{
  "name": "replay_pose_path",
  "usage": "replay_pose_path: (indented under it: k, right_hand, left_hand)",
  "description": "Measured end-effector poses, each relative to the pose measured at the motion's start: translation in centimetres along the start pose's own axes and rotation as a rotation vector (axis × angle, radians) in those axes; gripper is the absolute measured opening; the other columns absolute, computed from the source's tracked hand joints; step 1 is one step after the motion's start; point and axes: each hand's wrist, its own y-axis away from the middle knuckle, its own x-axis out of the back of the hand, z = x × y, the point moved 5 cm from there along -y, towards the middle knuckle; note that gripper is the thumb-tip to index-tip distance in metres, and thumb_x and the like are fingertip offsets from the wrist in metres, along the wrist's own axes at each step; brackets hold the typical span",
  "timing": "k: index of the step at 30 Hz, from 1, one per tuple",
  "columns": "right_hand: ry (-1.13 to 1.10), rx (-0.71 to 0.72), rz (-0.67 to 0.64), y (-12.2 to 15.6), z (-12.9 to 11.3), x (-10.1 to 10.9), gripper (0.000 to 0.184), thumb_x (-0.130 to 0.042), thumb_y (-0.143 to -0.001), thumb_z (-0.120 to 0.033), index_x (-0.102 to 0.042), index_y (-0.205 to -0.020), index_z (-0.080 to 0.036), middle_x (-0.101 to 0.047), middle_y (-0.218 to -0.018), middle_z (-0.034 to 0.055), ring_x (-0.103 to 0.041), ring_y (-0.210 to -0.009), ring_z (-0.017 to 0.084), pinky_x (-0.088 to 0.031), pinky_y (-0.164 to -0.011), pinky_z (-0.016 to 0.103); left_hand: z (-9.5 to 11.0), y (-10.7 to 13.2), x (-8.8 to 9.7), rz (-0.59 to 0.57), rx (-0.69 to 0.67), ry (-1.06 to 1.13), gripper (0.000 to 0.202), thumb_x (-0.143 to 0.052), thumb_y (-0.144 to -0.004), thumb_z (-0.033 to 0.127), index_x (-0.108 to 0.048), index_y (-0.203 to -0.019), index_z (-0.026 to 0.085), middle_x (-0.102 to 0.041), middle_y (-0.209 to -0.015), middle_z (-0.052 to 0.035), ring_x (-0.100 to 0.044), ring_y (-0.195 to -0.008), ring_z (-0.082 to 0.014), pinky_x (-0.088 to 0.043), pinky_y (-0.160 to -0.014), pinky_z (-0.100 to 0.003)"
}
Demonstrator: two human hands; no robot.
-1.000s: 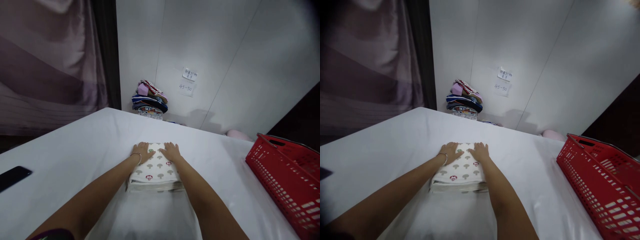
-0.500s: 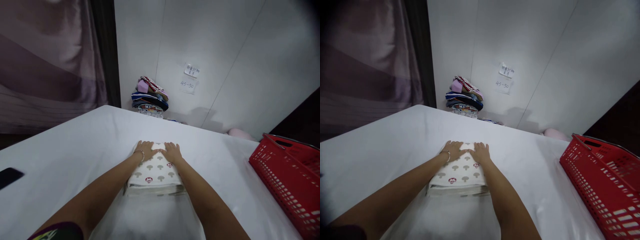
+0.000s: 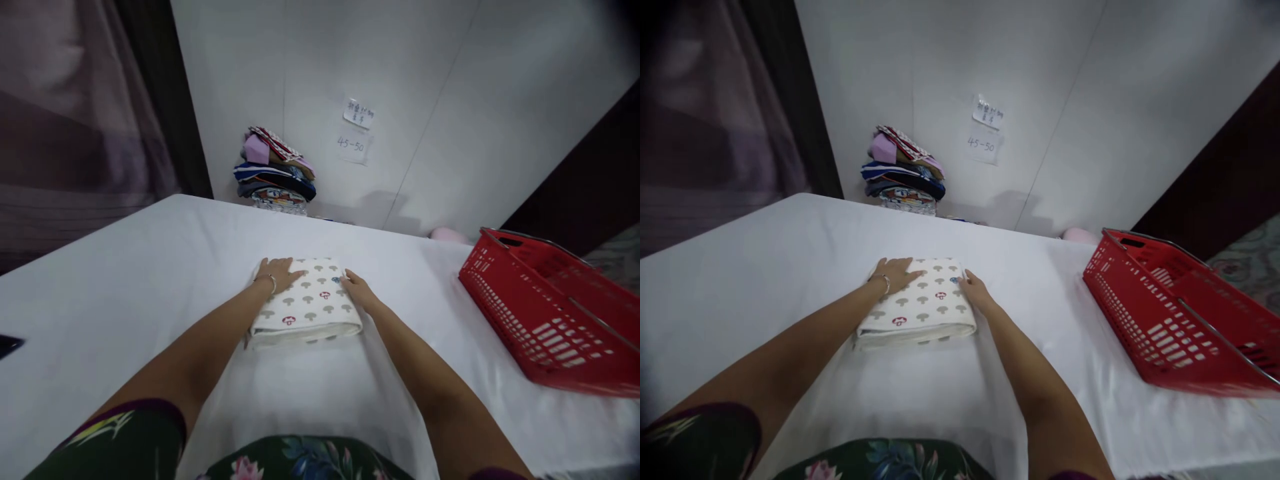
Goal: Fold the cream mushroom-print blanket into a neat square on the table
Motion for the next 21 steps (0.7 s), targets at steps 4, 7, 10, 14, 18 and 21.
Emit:
replay_pose_path:
  k: [4, 7, 10, 14, 18, 21]
  right_hand:
    - [-0.354, -0.034, 0.05, 4.6, 2.2, 1.2, 0.059, -0.048, -0.082, -0.046, -0.041, -0.133, -0.018, -0.051, -0.127, 0.0099, -0.057, -0.101, 0.02, -0.051, -0.075, 0.03]
    - [-0.411, 0.015, 0.091, 7.7, 3.2, 1.6, 0.053, -0.056, -0.077, -0.041, -0.05, -0.126, -0.02, -0.057, -0.118, 0.0085, -0.059, -0.088, 0.019, -0.051, -0.07, 0.032]
    - [-0.283, 0.139, 0.086, 10.2, 3.5, 1.1, 0.052, -0.055, -0.075, -0.033, -0.05, -0.125, -0.023, -0.053, -0.123, 0.0073, -0.059, -0.09, 0.019, -0.05, -0.078, 0.034]
    - [-0.135, 0.346, 0.08, 11.9, 2.8, 0.1, 0.054, -0.052, -0.073, -0.022, -0.049, -0.126, -0.025, -0.037, -0.14, 0.0039, -0.039, -0.123, 0.023, -0.039, -0.096, 0.036]
    - [-0.273, 0.318, 0.099, 11.5, 2.5, 0.4, 0.046, -0.048, -0.074, -0.02, -0.055, -0.119, -0.023, -0.053, -0.125, 0.0047, -0.049, -0.112, 0.021, -0.044, -0.09, 0.035]
    - [-0.36, 0.322, 0.115, 11.0, 2.3, 1.0, 0.036, -0.049, -0.075, -0.023, -0.061, -0.109, -0.021, -0.061, -0.113, 0.0039, -0.055, -0.103, 0.02, -0.046, -0.088, 0.034]
  left_hand:
    - [0.1, 0.5, 1.7, 0.03, 0.021, 0.071, 0.073, -0.026, -0.081, 0.062, -0.026, -0.14, 0.02, -0.026, -0.148, -0.0082, -0.023, -0.134, -0.0265, -0.013, -0.107, -0.049]
    - [0.9, 2.8, 3.5, 0.127, -0.044, 0.124, 0.066, -0.026, -0.083, 0.059, -0.031, -0.137, 0.021, -0.028, -0.147, -0.0052, -0.023, -0.135, -0.0234, -0.017, -0.108, -0.043]
    - [3.5, 7.1, 4.0, 0.171, -0.268, 0.108, 0.058, -0.033, -0.082, 0.059, -0.049, -0.124, 0.023, -0.044, -0.137, -0.0035, -0.035, -0.127, -0.0219, -0.022, -0.106, -0.036]
    - [8.7, 12.7, 2.8, 0.168, -0.567, 0.078, 0.045, -0.05, -0.079, 0.048, -0.054, -0.115, 0.023, -0.056, -0.121, -0.0046, -0.045, -0.113, -0.0222, -0.028, -0.1, -0.038]
    - [13.7, 15.2, 1.6, 0.239, -0.614, 0.065, 0.02, -0.045, -0.085, 0.029, -0.06, -0.095, 0.021, -0.06, -0.097, -0.0063, -0.05, -0.095, -0.0211, -0.037, -0.083, -0.037]
    - [16.5, 15.7, 0.5, 0.267, -0.594, 0.02, 0.022, -0.039, -0.088, 0.024, -0.06, -0.083, 0.02, -0.059, -0.083, -0.0062, -0.051, -0.083, -0.0211, -0.037, -0.073, -0.037]
